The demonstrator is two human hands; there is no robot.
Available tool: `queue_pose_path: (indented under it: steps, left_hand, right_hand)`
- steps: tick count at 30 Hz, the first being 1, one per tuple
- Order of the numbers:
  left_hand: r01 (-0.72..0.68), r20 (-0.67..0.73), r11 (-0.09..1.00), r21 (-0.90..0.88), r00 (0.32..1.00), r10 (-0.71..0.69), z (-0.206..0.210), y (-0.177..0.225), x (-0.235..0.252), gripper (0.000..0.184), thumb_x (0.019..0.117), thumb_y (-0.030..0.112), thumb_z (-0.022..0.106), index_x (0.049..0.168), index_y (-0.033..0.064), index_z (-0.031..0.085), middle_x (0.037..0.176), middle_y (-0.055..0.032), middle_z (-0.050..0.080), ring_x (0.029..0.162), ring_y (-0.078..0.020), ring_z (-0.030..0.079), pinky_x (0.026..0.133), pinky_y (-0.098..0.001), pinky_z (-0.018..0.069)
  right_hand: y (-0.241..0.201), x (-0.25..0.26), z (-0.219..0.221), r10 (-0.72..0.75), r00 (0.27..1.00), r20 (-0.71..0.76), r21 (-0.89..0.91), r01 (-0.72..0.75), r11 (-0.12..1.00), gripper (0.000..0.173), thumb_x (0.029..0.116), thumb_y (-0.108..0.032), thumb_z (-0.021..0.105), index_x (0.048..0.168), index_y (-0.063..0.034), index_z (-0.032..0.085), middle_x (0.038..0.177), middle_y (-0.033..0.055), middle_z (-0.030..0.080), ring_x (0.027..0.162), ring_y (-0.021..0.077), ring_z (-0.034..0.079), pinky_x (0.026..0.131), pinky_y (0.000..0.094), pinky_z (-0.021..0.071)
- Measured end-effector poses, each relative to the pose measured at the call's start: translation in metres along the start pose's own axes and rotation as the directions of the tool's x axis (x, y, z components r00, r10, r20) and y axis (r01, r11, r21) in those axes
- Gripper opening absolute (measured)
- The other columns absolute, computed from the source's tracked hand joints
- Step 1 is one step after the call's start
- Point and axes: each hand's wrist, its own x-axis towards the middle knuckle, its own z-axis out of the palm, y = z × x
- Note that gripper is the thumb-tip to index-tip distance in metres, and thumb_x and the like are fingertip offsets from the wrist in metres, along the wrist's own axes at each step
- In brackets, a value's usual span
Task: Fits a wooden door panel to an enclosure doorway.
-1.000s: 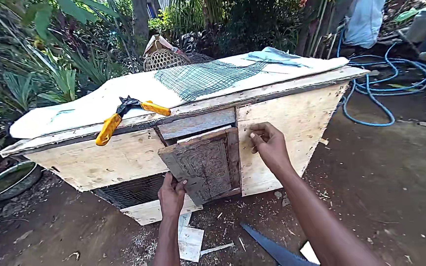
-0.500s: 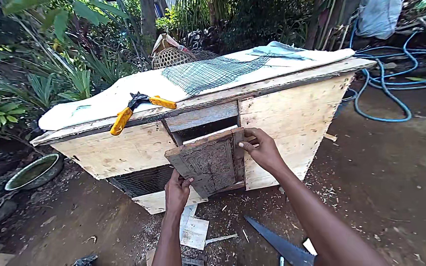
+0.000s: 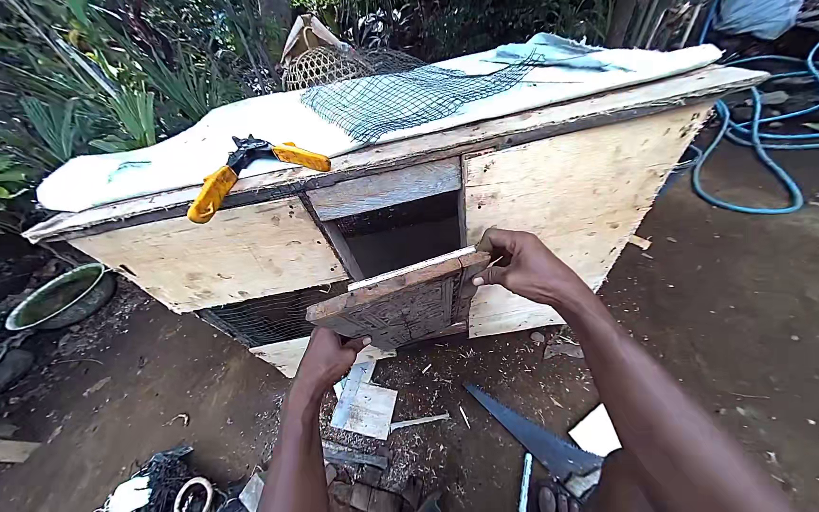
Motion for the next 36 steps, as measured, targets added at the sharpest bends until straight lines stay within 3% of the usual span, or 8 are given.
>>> queue_pose_path:
  steps: [11,14,17,19,21,26,32,36]
  left_hand:
    - [-0.046,0.197,0.974,0.223,0.980,0.001,0.003,-0.010,-0.034,0.035,0.0999,0.035,0.067,0.124,0.0103,0.071,0.123,-0.0129,0.072,0.119,-0.0248,0.067,0.109,-0.0539,0.0472]
    - [0.000,0.242,0.956,0.293,0.967,-0.074,0.003,-0.005,-0.039,0.040,0.1039,0.043,0.059,0.127,0.0126,0.070,0.124,-0.0120,0.072,0.120,-0.0240,0.067,0.109,-0.0531,0.0471]
    - [0.225,0.334,0.974,-0.031,0.921,-0.202,0.004,-0.003,-0.048,0.035,0.1068,0.033,0.057,0.130,0.0079,0.065,0.105,-0.0093,0.075,0.085,-0.0180,0.076,0.080,-0.0380,0.0643]
    - [0.377,0.478,0.837,-0.397,0.863,-0.163,0.002,-0.005,-0.058,0.039,0.1030,0.022,0.062,0.138,0.0050,0.056,0.111,-0.0160,0.073,0.090,-0.0275,0.076,0.082,-0.0414,0.0655]
    - [0.454,0.570,0.727,-0.515,0.815,-0.106,0.000,-0.009,-0.070,0.050,0.0948,0.020,0.070,0.141,0.0069,0.056,0.119,-0.0160,0.072,0.099,-0.0286,0.074,0.086,-0.0436,0.0642]
    - [0.724,0.656,0.441,-0.530,0.680,-0.328,0.021,-0.018,-0.107,0.056,0.0896,-0.004,0.043,0.144,0.0088,0.048,0.110,-0.0162,0.074,0.089,-0.0222,0.075,0.075,-0.0377,0.0627]
    - [0.782,0.579,0.182,-0.596,0.576,-0.577,0.062,-0.014,-0.122,0.058,0.0905,-0.010,0.038,0.147,0.0038,0.040,0.110,-0.0211,0.071,0.086,-0.0256,0.073,0.071,-0.0392,0.0606]
    - [0.789,0.610,0.097,-0.607,0.540,-0.580,0.064,0.002,-0.124,0.036,0.1000,0.008,0.038,0.130,-0.0009,0.057,0.100,-0.0177,0.073,0.081,-0.0230,0.073,0.069,-0.0367,0.0606]
  right_hand:
    - [-0.002,-0.039,0.000,-0.025,0.978,0.207,-0.180,0.063,0.982,0.029,0.0809,-0.023,0.089,0.101,-0.0146,0.069,0.092,-0.0026,0.072,0.075,0.0096,0.071,0.068,0.0318,0.0644]
    - [-0.007,-0.052,0.008,0.148,0.977,0.154,-0.123,-0.129,0.984,0.032,0.0843,-0.024,0.087,0.108,-0.0145,0.068,0.100,0.0019,0.071,0.068,0.0143,0.071,0.065,0.0362,0.0661]
    - [-0.018,-0.069,0.023,0.454,0.864,0.217,0.148,-0.488,0.860,0.040,0.0941,-0.021,0.078,0.125,-0.0095,0.056,0.104,0.0107,0.073,0.075,0.0245,0.077,0.071,0.0398,0.0684]
    - [-0.022,-0.087,0.030,0.507,0.799,0.323,0.426,-0.601,0.677,0.044,0.0965,-0.007,0.072,0.133,-0.0067,0.047,0.106,0.0186,0.073,0.087,0.0320,0.077,0.081,0.0441,0.0674]
    - [-0.018,-0.111,0.034,0.474,0.792,0.384,0.627,-0.601,0.496,0.050,0.0934,0.010,0.059,0.140,-0.0040,0.048,0.114,0.0232,0.070,0.100,0.0338,0.074,0.093,0.0478,0.0627]
    - [-0.007,-0.167,0.051,0.538,0.681,0.498,0.721,-0.669,0.179,0.048,0.0930,-0.005,0.042,0.141,-0.0059,0.043,0.109,0.0206,0.069,0.092,0.0290,0.073,0.085,0.0462,0.0618]
    - [0.009,-0.195,0.083,0.772,0.496,0.398,0.664,-0.736,0.131,0.046,0.0995,-0.015,0.066,0.140,-0.0063,0.046,0.101,0.0192,0.071,0.078,0.0264,0.074,0.068,0.0384,0.0631]
    - [0.020,-0.196,0.088,0.764,0.478,0.434,0.577,-0.799,0.172,0.029,0.1019,-0.018,0.064,0.127,-0.0038,0.061,0.102,0.0161,0.073,0.083,0.0245,0.074,0.069,0.0381,0.0626]
